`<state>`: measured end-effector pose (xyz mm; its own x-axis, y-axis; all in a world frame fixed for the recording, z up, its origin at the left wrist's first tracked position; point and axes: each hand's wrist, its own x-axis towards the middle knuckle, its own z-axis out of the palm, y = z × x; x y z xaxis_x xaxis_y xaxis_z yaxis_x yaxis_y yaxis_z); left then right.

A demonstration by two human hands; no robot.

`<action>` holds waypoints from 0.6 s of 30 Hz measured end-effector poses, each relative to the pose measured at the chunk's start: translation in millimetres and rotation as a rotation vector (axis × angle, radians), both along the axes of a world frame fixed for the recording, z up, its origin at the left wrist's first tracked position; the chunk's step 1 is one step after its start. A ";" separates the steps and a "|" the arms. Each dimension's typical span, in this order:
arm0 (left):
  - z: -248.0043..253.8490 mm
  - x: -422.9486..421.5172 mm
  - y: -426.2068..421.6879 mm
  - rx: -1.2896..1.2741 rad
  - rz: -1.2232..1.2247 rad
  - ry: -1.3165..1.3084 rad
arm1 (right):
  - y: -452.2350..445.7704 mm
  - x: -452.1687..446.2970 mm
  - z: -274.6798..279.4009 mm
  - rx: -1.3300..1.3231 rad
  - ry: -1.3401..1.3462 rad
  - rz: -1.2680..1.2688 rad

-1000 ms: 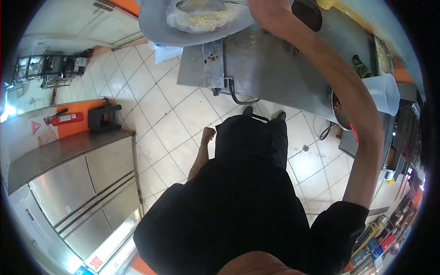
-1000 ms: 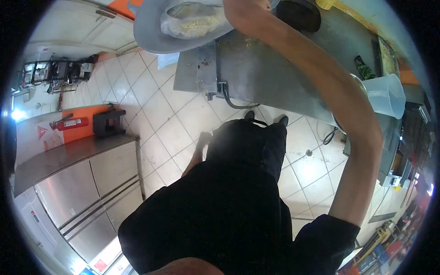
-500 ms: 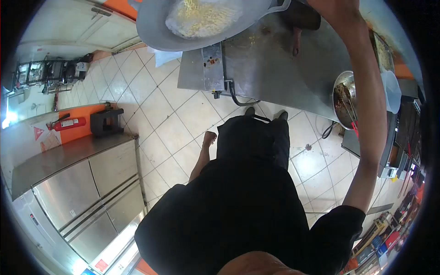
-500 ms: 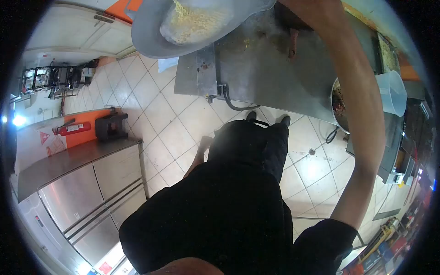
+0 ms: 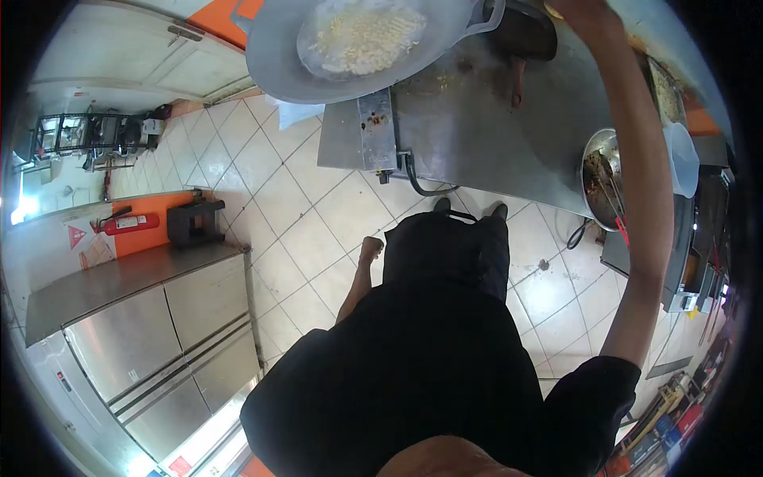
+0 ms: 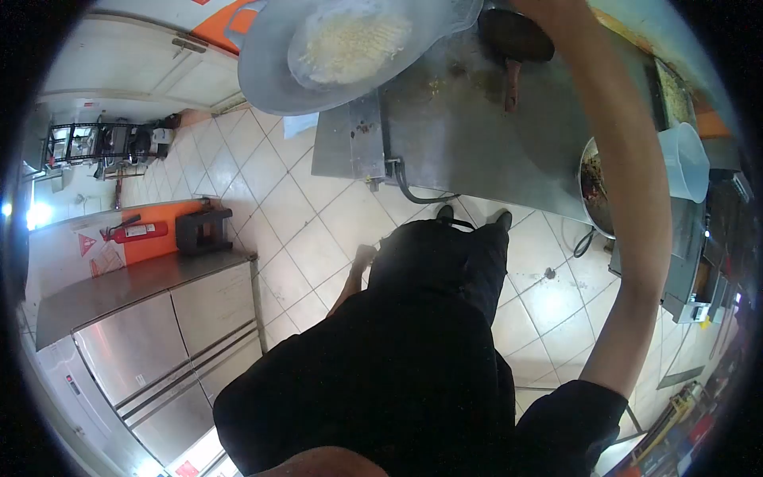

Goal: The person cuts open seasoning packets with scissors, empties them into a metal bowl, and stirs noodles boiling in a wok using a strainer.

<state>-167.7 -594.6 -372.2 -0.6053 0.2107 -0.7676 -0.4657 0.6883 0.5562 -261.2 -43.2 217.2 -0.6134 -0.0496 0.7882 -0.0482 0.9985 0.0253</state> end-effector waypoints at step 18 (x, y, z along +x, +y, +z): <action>-5.5 -4.5 -4.5 -0.133 -0.369 -0.011 | -50.7 69.2 -57.9 -0.379 -0.416 -0.369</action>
